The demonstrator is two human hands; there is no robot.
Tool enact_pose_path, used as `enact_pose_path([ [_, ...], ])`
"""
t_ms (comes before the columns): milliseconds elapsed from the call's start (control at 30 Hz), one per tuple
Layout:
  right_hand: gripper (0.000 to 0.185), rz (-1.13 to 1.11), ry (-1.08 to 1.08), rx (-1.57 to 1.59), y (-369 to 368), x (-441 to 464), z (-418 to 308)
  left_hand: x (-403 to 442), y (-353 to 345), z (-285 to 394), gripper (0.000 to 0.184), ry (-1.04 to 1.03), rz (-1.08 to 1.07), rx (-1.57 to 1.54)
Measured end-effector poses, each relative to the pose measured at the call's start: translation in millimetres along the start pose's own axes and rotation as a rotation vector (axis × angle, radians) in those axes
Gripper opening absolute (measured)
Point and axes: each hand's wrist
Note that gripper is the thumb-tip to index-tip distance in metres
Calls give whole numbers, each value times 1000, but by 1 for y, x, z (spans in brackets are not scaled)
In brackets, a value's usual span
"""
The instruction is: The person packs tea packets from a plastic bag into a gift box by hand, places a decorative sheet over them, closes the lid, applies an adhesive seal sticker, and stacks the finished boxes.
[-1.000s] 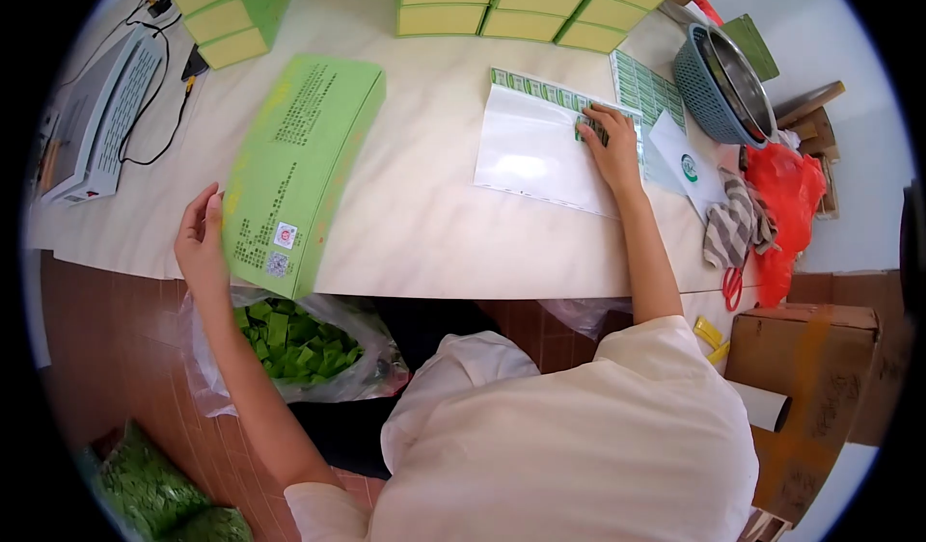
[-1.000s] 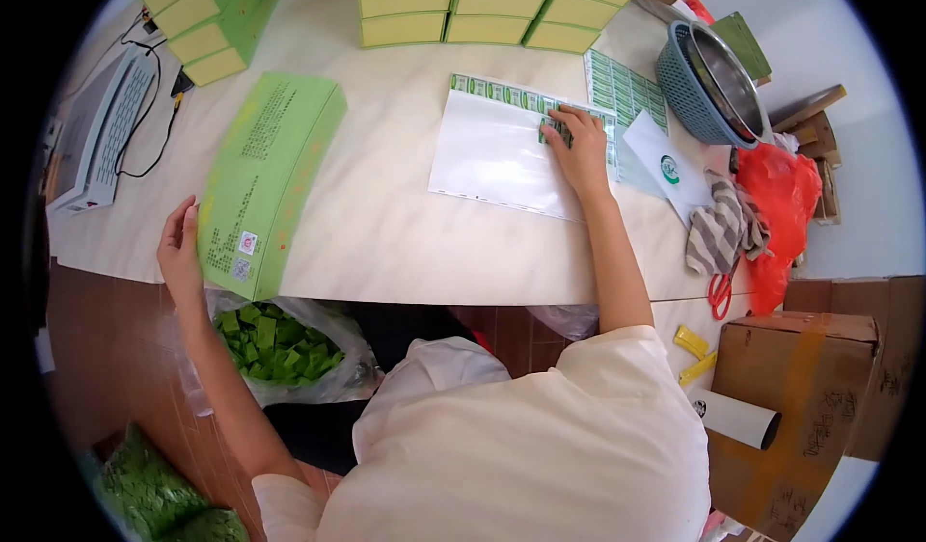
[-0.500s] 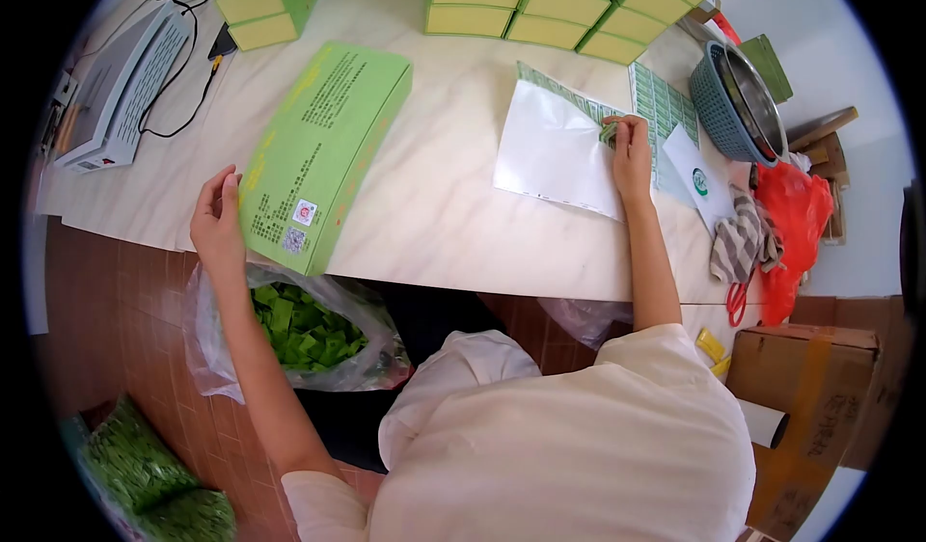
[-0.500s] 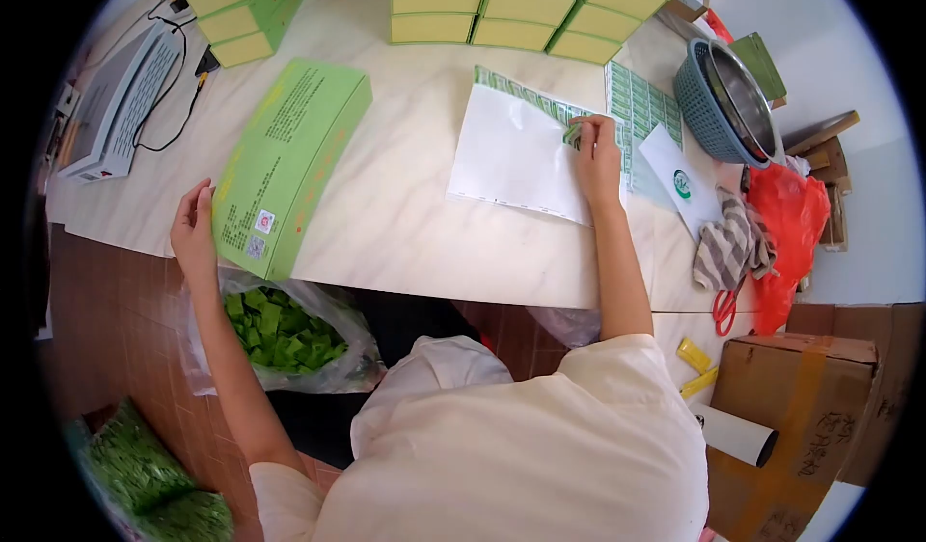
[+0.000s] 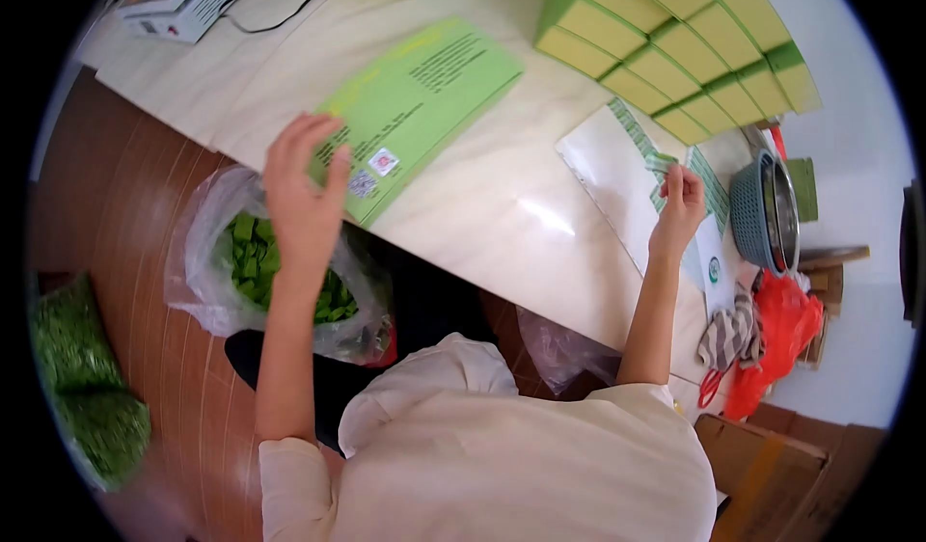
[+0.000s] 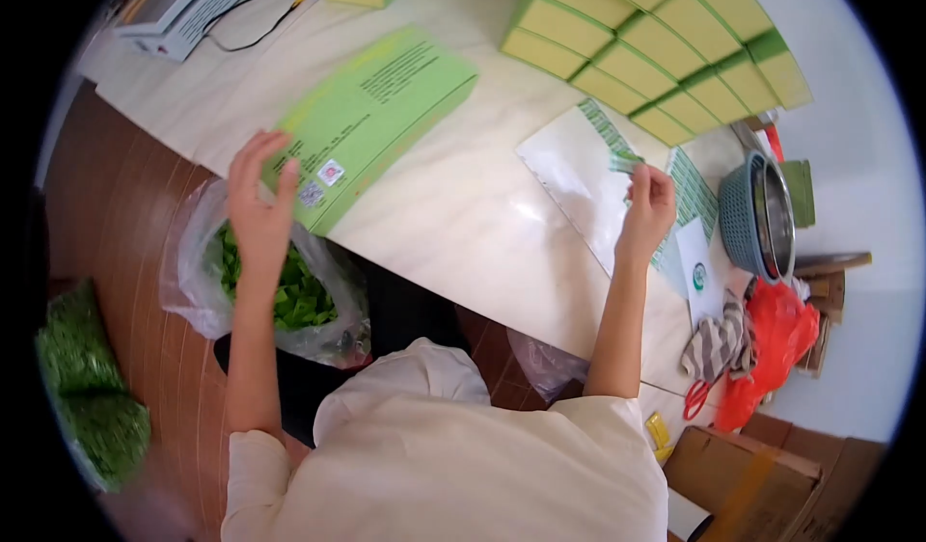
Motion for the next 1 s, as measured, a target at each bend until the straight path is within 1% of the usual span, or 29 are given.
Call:
enact_pose_path([
  [33,14,-140,16,46,-26,-5,-23,-6,-2,0,25,16,8,11],
  [100,12,-383,37,130,-78,-16,-58,-17,-11,-2,31,-126,-89,78],
  [133,11,-492,39,168,-103,-21,-70,-20,-13,1,31,-116,-78,84],
  [200,10,-670,85,226,-147,-31,-88,-27,-16,9,35,-84,-136,95],
  [233,11,-754,98,159,-163,-34,-96,-30,-17,11,40,-71,-132,92],
  [267,11,-837,110,93,-176,-37,-102,-31,-18,11,40,-55,-126,101],
  [300,11,-855,109,99,-188,-39,-105,-31,-18,10,42,-45,-131,100],
  [367,11,-963,69,168,-205,-42,-109,-30,-19,10,45,-35,-131,92],
  [467,10,-1047,61,114,-214,-43,-108,-31,-22,6,43,-57,-99,103],
  [667,9,-1040,107,62,-211,-40,-100,-30,-25,7,43,-68,-62,136],
  [1000,11,-1069,132,64,-212,-38,-99,-29,-25,7,43,-72,-69,166],
])
Point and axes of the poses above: each hand's wrist, its own x-axis towards the middle knuckle, its own y-axis out of the back of the hand, z = x × y, and after that the axes turned 14 degrees about -z, right-handed
